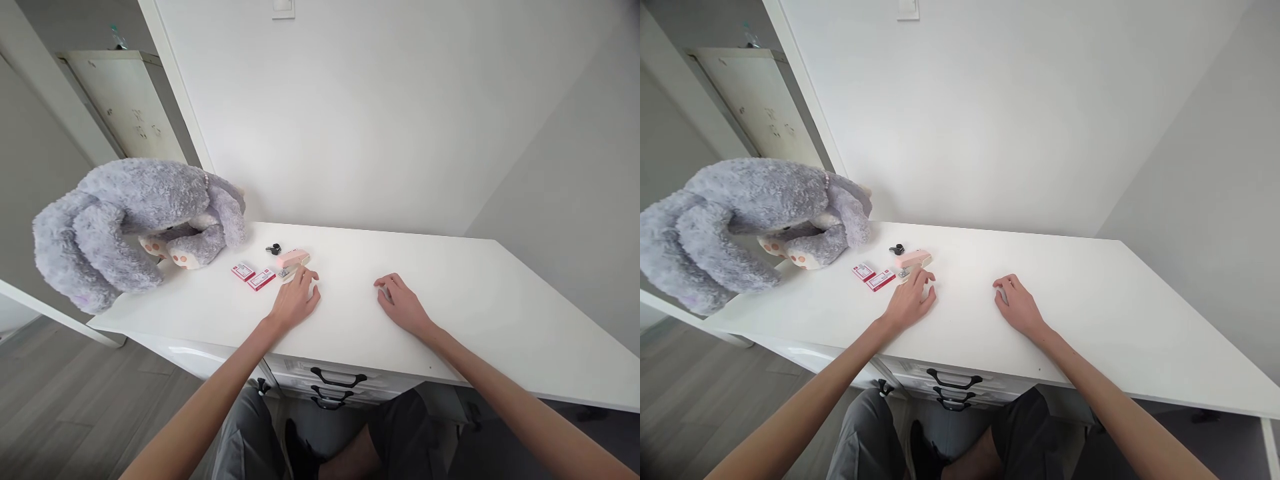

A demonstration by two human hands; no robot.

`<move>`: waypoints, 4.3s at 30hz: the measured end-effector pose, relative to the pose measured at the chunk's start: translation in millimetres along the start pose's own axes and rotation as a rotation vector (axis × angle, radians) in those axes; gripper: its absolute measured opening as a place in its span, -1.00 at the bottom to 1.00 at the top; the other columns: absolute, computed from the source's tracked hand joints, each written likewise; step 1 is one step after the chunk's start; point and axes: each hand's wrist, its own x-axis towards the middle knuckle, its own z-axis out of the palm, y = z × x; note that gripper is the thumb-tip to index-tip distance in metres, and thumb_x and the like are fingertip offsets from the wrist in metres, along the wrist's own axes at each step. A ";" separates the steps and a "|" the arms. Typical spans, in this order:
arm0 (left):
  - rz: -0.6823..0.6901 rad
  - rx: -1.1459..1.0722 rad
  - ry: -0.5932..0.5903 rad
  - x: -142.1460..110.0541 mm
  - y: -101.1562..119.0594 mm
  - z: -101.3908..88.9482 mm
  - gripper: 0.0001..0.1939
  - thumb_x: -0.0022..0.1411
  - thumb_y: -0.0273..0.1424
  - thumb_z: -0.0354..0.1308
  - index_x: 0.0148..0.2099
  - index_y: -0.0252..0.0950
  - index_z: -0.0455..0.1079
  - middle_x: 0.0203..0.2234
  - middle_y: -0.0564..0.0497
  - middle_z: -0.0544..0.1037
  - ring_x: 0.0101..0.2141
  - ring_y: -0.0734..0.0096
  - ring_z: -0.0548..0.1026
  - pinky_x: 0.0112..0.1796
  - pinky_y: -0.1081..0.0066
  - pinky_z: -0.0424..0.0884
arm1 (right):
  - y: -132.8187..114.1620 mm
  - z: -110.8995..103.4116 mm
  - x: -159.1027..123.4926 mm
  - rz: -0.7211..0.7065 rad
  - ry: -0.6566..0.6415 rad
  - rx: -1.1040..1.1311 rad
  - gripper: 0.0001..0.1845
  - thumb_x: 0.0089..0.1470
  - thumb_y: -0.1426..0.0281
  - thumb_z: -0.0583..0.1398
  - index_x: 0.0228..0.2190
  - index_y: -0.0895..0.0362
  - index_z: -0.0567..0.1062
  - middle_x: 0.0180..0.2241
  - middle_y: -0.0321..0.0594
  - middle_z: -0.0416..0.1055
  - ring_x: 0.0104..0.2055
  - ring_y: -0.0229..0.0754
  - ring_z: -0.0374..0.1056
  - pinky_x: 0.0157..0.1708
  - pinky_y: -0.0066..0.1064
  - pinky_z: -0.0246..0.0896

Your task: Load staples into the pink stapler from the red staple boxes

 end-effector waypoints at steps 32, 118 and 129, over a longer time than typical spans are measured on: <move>0.005 -0.023 -0.140 -4.2 -4.1 1.6 -0.81 0.19 -0.52 -0.02 -0.43 -0.21 0.06 -0.61 0.11 0.28 -0.59 0.41 0.12 -0.45 0.32 -0.08 | -12.5 24.0 28.8 0.070 0.081 -0.249 -0.85 0.24 0.48 0.03 -0.27 0.07 0.38 -0.28 -0.29 0.48 -0.47 -0.27 0.26 -0.46 -0.40 -0.04; -0.070 0.139 0.386 11.5 -55.7 -27.7 -0.60 0.40 -0.21 0.08 0.17 -0.30 0.28 0.16 -0.33 0.35 0.14 -0.12 0.29 0.08 0.01 0.23 | -13.6 23.8 31.9 0.084 0.074 -0.220 -0.86 0.21 0.49 0.03 -0.31 0.06 0.36 -0.31 -0.29 0.47 -0.48 -0.26 0.25 -0.45 -0.40 -0.05; -0.196 0.019 0.281 13.3 -62.1 -15.1 -0.58 0.49 -0.19 -0.10 0.22 -0.31 0.28 0.13 -0.26 0.49 0.16 -0.07 0.31 0.16 -0.02 0.16 | -13.7 23.4 32.6 0.091 0.074 -0.212 -0.86 0.22 0.49 0.03 -0.31 0.06 0.36 -0.30 -0.29 0.48 -0.49 -0.26 0.23 -0.45 -0.39 -0.06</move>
